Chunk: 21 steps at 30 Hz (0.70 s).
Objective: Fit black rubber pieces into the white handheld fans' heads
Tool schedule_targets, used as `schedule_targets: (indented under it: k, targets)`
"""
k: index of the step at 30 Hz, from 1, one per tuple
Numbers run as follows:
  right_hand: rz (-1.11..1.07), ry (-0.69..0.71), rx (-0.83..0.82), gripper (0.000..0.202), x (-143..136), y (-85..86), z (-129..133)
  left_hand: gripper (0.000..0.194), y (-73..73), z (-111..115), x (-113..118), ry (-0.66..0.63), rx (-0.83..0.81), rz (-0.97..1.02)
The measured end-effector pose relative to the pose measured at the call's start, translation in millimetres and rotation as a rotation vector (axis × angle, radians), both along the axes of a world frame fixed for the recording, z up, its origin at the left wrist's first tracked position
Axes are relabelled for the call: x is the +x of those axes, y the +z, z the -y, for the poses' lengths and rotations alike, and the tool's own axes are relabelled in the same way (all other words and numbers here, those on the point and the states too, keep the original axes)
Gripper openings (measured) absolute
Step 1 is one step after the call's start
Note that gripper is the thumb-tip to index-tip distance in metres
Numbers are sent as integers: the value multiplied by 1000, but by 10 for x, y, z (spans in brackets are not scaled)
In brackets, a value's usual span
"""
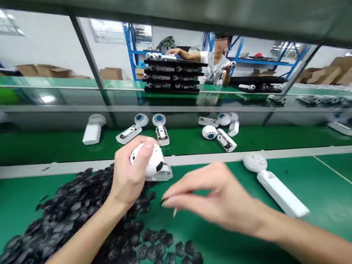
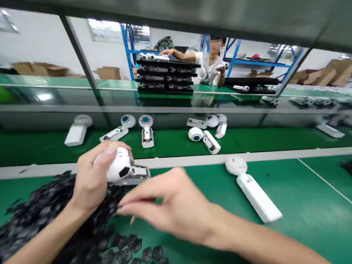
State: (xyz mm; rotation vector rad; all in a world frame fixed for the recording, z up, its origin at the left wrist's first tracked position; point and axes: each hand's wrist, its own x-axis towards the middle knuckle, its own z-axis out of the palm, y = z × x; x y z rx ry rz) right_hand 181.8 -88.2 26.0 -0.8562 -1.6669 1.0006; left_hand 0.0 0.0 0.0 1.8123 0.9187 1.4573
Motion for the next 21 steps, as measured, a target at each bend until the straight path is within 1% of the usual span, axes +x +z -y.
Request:
schedule_targets:
  k: [3, 5, 8, 11, 13, 16, 19, 21]
  targets:
    - [-256, -74, -157, 16, 131, 123, -52, 41, 39, 86, -19, 21, 99, 63]
    - [-341, -62, -256, 23, 161, 148, -83, 39, 34, 148, -22, 8, 172, 70]
    - [-360, -6, -365, 28, 129, 127, -109, 31, -12, 226, -18, -65, 312, 35]
    - [-359, 32, -403, 29, 88, 116, -108, 25, -47, 255, -6, -146, 436, -7]
    - [-346, 64, -431, 30, 82, 128, -98, 22, -41, 247, 3, -175, 509, -45]
    - [-347, 113, -489, 32, 91, 139, -80, 20, 8, 228, 16, -199, 632, -93]
    - [-361, 131, -534, 37, 96, 121, -68, 21, 84, 241, 28, -184, 748, -150]
    - [-361, 138, -564, 42, 104, 108, -64, 20, 141, 270, 35, -178, 796, -192]
